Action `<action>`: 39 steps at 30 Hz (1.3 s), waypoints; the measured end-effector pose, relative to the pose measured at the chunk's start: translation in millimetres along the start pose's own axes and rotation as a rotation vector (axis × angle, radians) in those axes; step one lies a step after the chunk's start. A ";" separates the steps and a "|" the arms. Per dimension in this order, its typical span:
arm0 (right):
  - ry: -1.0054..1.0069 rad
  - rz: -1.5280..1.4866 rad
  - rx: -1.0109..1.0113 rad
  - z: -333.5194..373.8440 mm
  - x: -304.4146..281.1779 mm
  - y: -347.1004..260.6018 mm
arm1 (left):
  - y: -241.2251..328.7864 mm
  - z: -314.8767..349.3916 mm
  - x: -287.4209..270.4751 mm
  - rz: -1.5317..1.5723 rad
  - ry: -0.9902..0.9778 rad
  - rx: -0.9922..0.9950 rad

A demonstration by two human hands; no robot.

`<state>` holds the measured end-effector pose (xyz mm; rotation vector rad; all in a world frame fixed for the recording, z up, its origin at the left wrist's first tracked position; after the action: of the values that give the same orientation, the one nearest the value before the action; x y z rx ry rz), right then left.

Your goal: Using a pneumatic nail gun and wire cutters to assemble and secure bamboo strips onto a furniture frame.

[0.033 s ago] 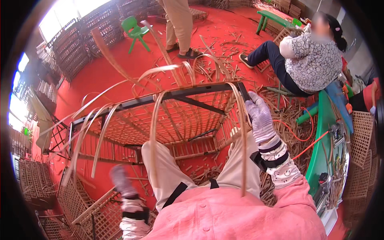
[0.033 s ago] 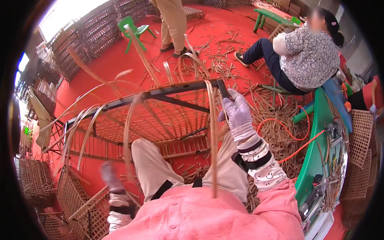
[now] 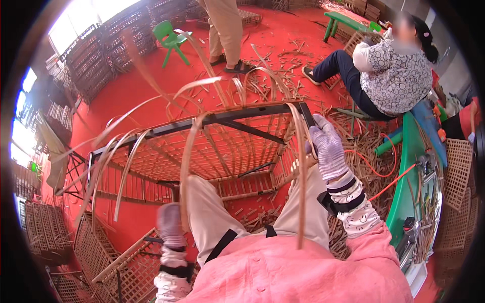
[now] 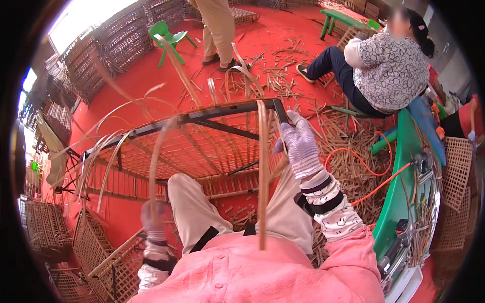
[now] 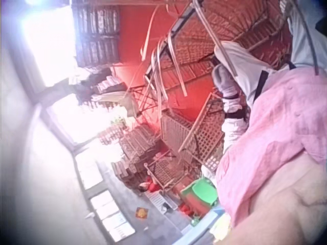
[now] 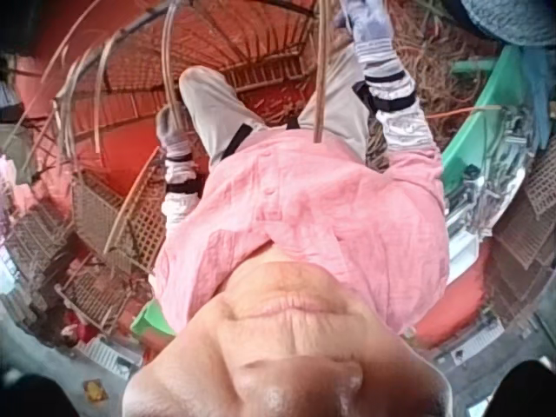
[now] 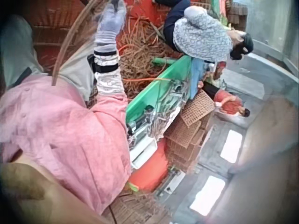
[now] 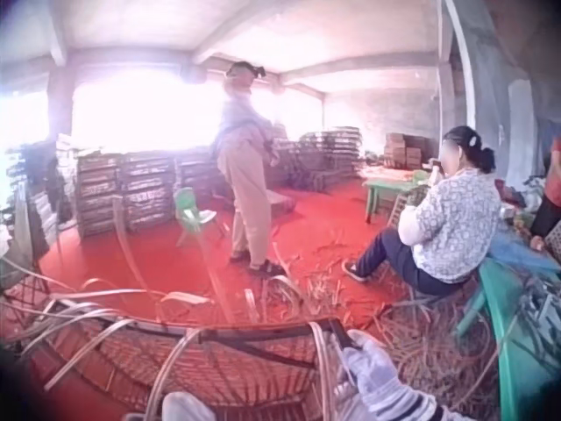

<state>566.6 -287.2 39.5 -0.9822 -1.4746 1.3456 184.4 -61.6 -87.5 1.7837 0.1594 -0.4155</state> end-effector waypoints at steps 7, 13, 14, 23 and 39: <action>-0.063 -0.091 -0.027 16.5 -16.4 6.1 | 276.8 15.2 160.8 0.175 -0.435 0.996; -0.057 -0.160 0.050 36.3 -25.4 3.5 | 319.9 -14.9 249.0 -0.369 -0.709 1.269; -0.063 -0.156 0.051 36.8 -21.8 0.3 | 313.1 -21.4 259.0 -0.474 -0.770 1.240; -0.106 -0.132 0.038 18.9 -12.9 -0.9 | 265.5 -73.0 199.5 -0.668 -0.474 1.350; -0.327 0.027 0.081 1.8 8.7 -0.1 | 248.2 -93.5 100.9 -0.344 0.034 1.489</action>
<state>562.3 -279.5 40.4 -0.7578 -1.6353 1.6301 376.4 -46.2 120.9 3.2426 0.1966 -0.8770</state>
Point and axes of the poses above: each hand's wrist, its own z-axis away from the middle knuckle, its own x-axis out of the palm, y = z × x, the point moved 5 cm from there along -z, towards the middle knuckle, and after that the axes turned 13 degrees about y, right-handed, at the moved point
